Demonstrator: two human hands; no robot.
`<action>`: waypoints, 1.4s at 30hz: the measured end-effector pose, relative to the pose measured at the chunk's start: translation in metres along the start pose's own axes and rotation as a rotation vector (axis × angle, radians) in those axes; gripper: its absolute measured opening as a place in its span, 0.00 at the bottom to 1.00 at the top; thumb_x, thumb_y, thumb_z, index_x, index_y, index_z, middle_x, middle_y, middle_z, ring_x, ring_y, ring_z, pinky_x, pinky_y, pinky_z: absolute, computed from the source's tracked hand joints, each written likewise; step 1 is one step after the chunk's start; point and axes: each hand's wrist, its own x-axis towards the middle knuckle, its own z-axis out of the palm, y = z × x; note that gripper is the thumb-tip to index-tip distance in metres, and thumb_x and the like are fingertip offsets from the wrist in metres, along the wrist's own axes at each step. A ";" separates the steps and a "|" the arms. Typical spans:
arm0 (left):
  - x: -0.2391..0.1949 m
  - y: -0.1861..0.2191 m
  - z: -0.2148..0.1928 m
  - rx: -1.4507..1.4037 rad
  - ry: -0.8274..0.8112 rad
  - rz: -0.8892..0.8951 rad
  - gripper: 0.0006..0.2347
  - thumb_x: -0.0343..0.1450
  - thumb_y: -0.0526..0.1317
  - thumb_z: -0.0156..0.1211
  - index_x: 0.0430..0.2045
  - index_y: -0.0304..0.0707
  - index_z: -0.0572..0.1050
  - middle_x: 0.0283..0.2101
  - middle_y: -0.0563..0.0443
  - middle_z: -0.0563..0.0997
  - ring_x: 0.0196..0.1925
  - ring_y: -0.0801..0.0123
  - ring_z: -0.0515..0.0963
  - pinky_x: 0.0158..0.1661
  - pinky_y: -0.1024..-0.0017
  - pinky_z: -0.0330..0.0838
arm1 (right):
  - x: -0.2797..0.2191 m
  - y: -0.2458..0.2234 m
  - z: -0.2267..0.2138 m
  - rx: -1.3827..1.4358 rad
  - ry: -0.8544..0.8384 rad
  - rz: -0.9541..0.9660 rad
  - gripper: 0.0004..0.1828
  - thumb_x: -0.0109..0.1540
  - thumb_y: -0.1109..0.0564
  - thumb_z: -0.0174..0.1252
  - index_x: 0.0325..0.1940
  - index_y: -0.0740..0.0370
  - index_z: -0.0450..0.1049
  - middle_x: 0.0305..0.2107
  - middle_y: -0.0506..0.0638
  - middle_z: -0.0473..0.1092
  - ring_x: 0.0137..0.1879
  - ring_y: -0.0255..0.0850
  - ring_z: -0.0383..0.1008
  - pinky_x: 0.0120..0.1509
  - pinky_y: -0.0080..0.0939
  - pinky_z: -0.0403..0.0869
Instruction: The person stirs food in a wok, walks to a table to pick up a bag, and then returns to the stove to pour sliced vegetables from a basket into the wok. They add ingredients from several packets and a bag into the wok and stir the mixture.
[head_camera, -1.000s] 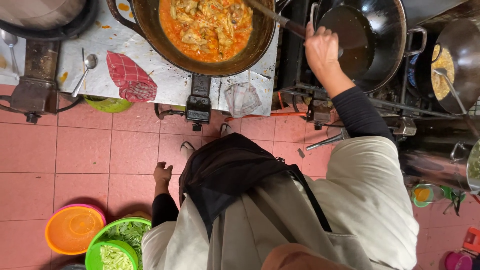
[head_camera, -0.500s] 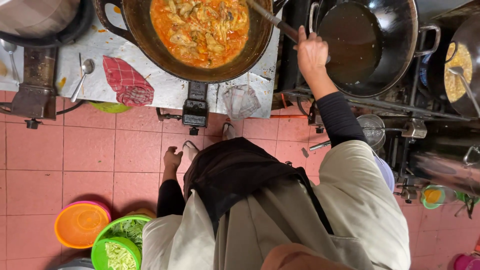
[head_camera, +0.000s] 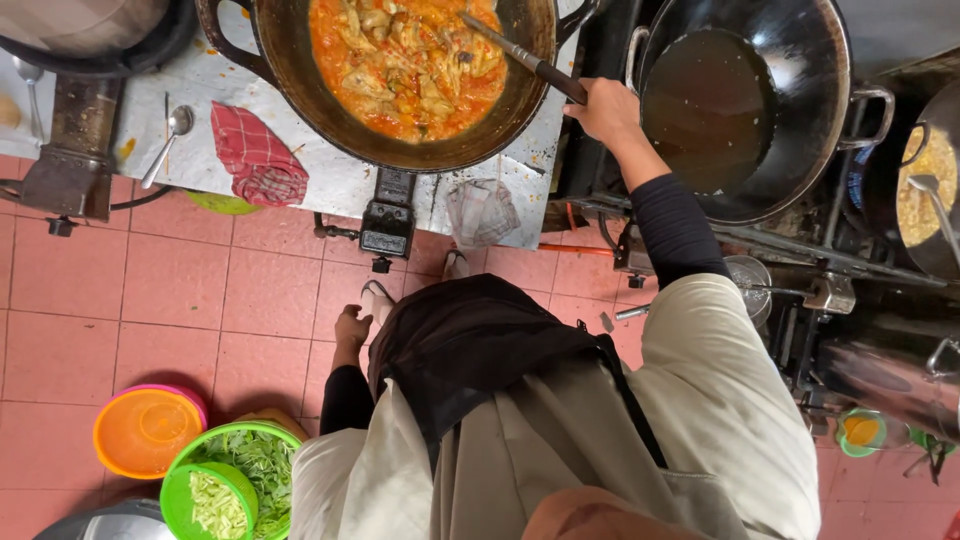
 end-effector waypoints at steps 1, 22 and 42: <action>-0.005 -0.006 0.000 0.015 0.005 -0.020 0.22 0.65 0.44 0.71 0.53 0.36 0.76 0.53 0.35 0.81 0.56 0.46 0.80 0.55 0.58 0.74 | 0.001 -0.005 -0.007 0.101 -0.124 0.033 0.22 0.64 0.41 0.68 0.56 0.53 0.80 0.35 0.56 0.78 0.46 0.54 0.78 0.49 0.56 0.74; -0.018 -0.030 -0.006 -0.099 0.030 -0.124 0.23 0.66 0.44 0.70 0.54 0.36 0.75 0.56 0.36 0.80 0.58 0.46 0.79 0.56 0.59 0.73 | -0.011 0.008 -0.075 0.167 -0.048 0.104 0.24 0.59 0.41 0.71 0.57 0.48 0.81 0.39 0.53 0.79 0.47 0.49 0.79 0.54 0.54 0.73; 0.002 -0.009 0.001 -0.023 -0.011 0.008 0.24 0.64 0.46 0.71 0.52 0.35 0.76 0.53 0.35 0.81 0.55 0.46 0.81 0.54 0.59 0.75 | -0.009 0.028 0.045 -0.223 0.210 -0.043 0.38 0.60 0.42 0.70 0.70 0.58 0.70 0.34 0.57 0.75 0.36 0.53 0.78 0.37 0.52 0.76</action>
